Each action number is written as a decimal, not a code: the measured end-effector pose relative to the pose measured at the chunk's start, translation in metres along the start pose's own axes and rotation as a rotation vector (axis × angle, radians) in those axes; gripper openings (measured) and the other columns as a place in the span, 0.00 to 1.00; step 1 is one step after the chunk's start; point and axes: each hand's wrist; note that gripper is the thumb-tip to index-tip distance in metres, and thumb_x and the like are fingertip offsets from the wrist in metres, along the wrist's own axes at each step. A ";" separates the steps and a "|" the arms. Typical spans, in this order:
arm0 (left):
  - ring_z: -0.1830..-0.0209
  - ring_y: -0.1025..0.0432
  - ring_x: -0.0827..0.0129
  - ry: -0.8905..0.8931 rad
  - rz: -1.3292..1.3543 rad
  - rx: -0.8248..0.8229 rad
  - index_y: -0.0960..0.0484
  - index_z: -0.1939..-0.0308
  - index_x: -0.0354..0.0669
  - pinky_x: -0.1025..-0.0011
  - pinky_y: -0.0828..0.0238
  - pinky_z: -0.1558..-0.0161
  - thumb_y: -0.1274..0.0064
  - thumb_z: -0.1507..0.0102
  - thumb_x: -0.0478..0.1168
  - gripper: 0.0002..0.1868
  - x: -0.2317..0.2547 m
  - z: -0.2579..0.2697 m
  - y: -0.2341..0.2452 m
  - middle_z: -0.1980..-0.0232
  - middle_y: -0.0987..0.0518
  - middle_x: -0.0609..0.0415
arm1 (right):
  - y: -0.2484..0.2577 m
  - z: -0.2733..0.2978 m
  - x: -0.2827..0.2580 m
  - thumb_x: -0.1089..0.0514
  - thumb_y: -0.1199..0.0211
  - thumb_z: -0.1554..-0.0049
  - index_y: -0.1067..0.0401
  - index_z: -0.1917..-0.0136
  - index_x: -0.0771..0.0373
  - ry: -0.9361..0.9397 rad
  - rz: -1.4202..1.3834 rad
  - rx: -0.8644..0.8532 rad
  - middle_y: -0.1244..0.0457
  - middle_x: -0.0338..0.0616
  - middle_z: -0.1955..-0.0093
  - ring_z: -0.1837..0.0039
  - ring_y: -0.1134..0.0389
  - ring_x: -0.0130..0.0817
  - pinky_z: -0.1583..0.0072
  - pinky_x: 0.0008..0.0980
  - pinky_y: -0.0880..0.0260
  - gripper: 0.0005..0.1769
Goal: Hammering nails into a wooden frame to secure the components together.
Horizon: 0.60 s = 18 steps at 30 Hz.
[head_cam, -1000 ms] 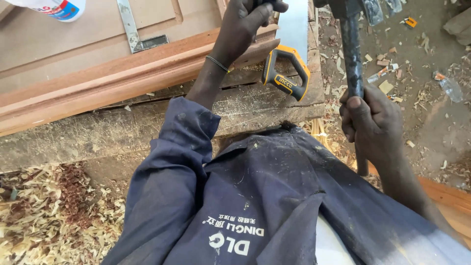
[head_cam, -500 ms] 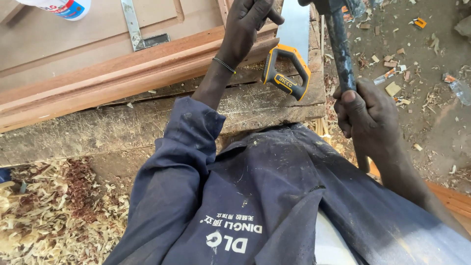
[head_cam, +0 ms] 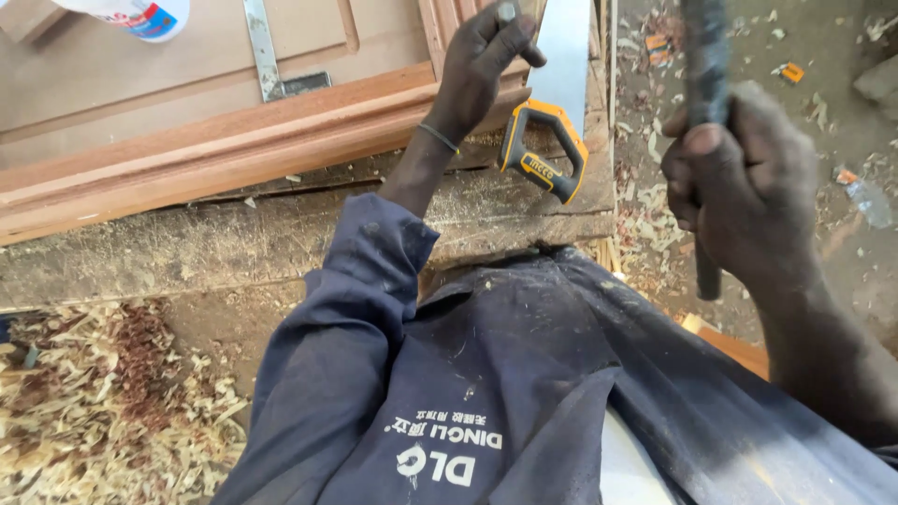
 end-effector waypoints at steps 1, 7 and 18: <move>0.68 0.23 0.70 0.003 0.015 -0.016 0.18 0.70 0.44 0.63 0.32 0.60 0.55 0.33 0.55 0.22 0.000 0.000 -0.001 0.71 0.15 0.56 | 0.001 -0.003 -0.010 0.42 0.52 0.29 0.40 0.45 0.66 0.083 -0.009 0.015 0.46 0.41 0.68 0.72 0.47 0.26 0.71 0.24 0.48 0.23; 0.65 0.18 0.67 0.051 0.024 -0.010 0.17 0.65 0.44 0.57 0.33 0.45 0.53 0.33 0.55 0.20 -0.014 0.005 -0.007 0.70 0.13 0.54 | -0.003 -0.031 -0.009 0.53 0.56 0.24 0.42 0.48 0.60 -0.153 0.299 -0.208 0.41 0.41 0.61 0.67 0.43 0.29 0.68 0.30 0.39 0.11; 0.66 0.19 0.67 0.040 0.097 -0.067 0.26 0.69 0.47 0.64 0.27 0.59 0.54 0.33 0.54 0.18 -0.002 0.004 -0.009 0.70 0.16 0.53 | 0.069 -0.047 0.065 0.55 0.46 0.29 0.33 0.33 0.62 -0.567 -2.149 -0.284 0.39 0.40 0.46 0.51 0.38 0.32 0.54 0.32 0.35 0.14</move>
Point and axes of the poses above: each hand's wrist, its own z-axis away from the middle knuckle, its own y-axis out of the back of the hand, x = y × z
